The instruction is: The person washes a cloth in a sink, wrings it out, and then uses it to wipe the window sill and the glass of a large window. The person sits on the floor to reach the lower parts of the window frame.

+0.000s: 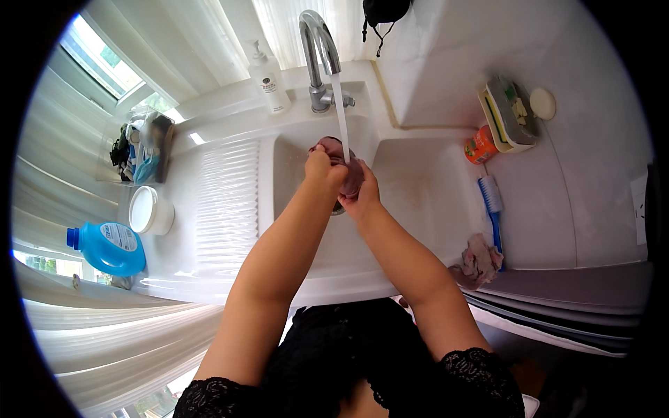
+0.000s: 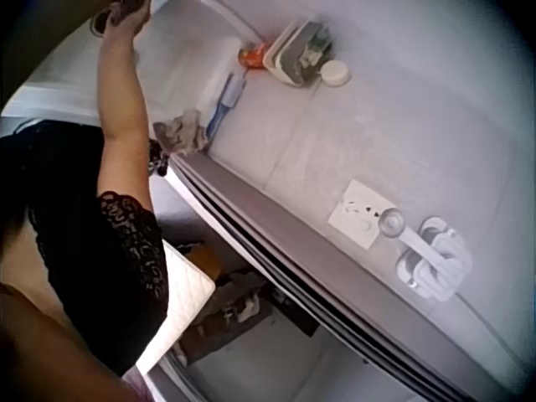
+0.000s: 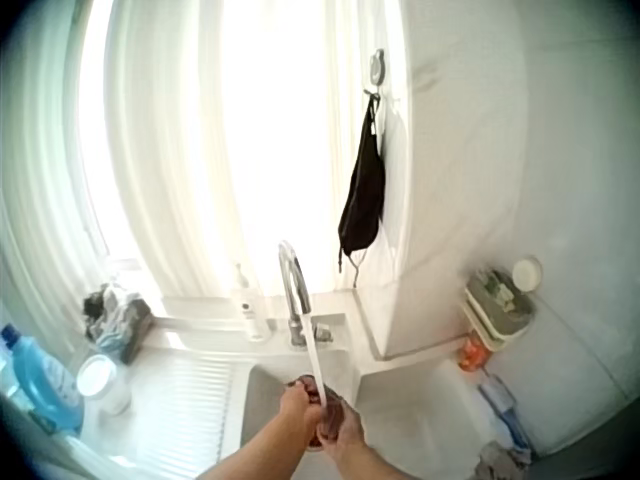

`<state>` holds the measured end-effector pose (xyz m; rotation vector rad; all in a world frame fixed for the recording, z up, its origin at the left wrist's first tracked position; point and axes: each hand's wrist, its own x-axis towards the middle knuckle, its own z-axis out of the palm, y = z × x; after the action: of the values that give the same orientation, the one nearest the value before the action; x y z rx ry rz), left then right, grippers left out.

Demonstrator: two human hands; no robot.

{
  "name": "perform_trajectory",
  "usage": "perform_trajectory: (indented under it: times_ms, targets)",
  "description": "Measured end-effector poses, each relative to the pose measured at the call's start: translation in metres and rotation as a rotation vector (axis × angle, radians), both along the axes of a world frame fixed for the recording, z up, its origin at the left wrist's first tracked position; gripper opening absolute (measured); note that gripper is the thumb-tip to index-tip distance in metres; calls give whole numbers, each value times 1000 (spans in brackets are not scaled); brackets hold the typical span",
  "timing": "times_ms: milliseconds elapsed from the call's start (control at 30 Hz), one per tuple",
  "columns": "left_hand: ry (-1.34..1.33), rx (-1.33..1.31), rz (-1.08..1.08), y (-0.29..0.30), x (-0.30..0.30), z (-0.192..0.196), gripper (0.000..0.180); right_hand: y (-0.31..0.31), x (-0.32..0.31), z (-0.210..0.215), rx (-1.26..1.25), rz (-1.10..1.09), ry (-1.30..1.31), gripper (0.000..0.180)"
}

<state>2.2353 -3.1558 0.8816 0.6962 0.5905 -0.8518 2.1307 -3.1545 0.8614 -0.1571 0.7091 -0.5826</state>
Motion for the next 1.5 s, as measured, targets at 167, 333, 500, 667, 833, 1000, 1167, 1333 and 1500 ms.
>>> perform_trajectory:
  times_ms: [167,333,500,667,833,1000,1167,1333,1500]
  targets:
    - [-507,335,-552,-24,14,-39,33,-4,-6,-14,8,-159,229,28]
    - [-1126,524,-924,-2,3,-50,48,0,-14,2,-149,-174,412,25]
    - [-269,172,-1067,51,-7,13,47,3,-17,16,-622,48,501,30]
    - [-174,-143,-664,66,-6,-15,36,-8,-8,6,-1121,113,529,73]
    - [-200,15,-537,67,-20,15,33,-9,-8,10,-476,148,226,56]
    - [-274,83,-628,73,-28,40,43,-7,-1,-9,-759,118,337,33]
    - [-436,81,-670,62,-21,-8,47,10,10,-2,-925,97,611,36]
    - [-492,218,-502,49,-40,-3,39,5,11,-25,-863,-69,625,36]
    - [-649,267,-478,51,-42,-24,35,-1,5,-29,-952,53,741,39]
